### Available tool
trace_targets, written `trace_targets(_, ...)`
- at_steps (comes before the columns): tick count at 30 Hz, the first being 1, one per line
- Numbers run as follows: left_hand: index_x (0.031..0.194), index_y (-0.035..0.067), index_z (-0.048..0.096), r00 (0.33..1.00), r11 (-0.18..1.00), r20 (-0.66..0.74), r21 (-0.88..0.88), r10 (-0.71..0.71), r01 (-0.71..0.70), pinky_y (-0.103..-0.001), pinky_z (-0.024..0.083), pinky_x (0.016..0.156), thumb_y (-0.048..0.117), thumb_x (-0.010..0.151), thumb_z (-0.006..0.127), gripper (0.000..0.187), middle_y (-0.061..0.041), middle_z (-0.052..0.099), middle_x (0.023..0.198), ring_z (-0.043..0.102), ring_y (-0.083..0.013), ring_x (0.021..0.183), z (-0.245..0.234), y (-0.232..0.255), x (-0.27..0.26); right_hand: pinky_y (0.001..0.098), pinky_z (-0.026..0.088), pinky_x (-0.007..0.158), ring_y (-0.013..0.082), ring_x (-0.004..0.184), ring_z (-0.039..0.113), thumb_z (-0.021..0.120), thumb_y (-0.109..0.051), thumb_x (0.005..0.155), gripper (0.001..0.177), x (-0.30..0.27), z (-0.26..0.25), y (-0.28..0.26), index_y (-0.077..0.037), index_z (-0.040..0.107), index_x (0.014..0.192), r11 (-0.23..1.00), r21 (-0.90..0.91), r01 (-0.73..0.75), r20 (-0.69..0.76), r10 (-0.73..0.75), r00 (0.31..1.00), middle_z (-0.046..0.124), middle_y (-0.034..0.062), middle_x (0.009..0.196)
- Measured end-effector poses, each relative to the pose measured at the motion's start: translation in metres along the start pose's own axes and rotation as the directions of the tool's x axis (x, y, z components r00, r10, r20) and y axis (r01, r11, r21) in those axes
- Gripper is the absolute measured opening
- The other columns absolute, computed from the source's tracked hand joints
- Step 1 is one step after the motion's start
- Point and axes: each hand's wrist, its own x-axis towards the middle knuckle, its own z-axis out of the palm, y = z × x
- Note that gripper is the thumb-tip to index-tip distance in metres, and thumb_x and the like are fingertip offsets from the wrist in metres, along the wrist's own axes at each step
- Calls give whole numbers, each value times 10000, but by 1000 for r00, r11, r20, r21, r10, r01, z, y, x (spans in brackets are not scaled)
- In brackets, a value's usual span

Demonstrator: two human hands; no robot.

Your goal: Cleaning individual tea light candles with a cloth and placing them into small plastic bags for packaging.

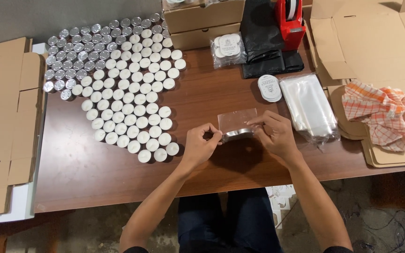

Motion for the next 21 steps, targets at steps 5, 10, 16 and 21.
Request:
trace_targets(5,783,29,757,997,997,6,30,-73,73,-293,631,599,80,838,684,104,-159,740,746,758,-202,658,-4,-1,1,305,532,664,215,655,602,647,-63,893,156,-5,-2,15,-133,784,918,991,-105,81,18,-80,997,602,30,782)
trace_targets(10,966,52,646,999,969,-7,246,33,-30,-431,573,742,235,850,720,229,-162,682,851,699,-318,883,-11,23,-10,399,533,803,329,934,665,868,-311,778,315,9,-17,-11,-111,728,977,988,-82,131,205,-112,972,647,111,1065)
trace_targets(16,1454,159,539,834,789,382,321,398,-523,-573,305,1204,276,863,716,627,-146,611,1390,477,-394,1408,-16,-6,7,304,484,774,219,923,707,861,-306,805,228,0,-7,25,-150,725,899,963,-159,217,223,-179,958,737,1,888)
trace_targets(21,1212,103,730,893,908,283,132,350,-398,-448,559,963,83,926,724,287,-143,766,1110,697,-297,1128,-10,-24,18,312,503,748,240,881,721,849,-290,835,243,-1,-11,17,-100,739,936,992,-81,102,218,-82,973,759,52,861)
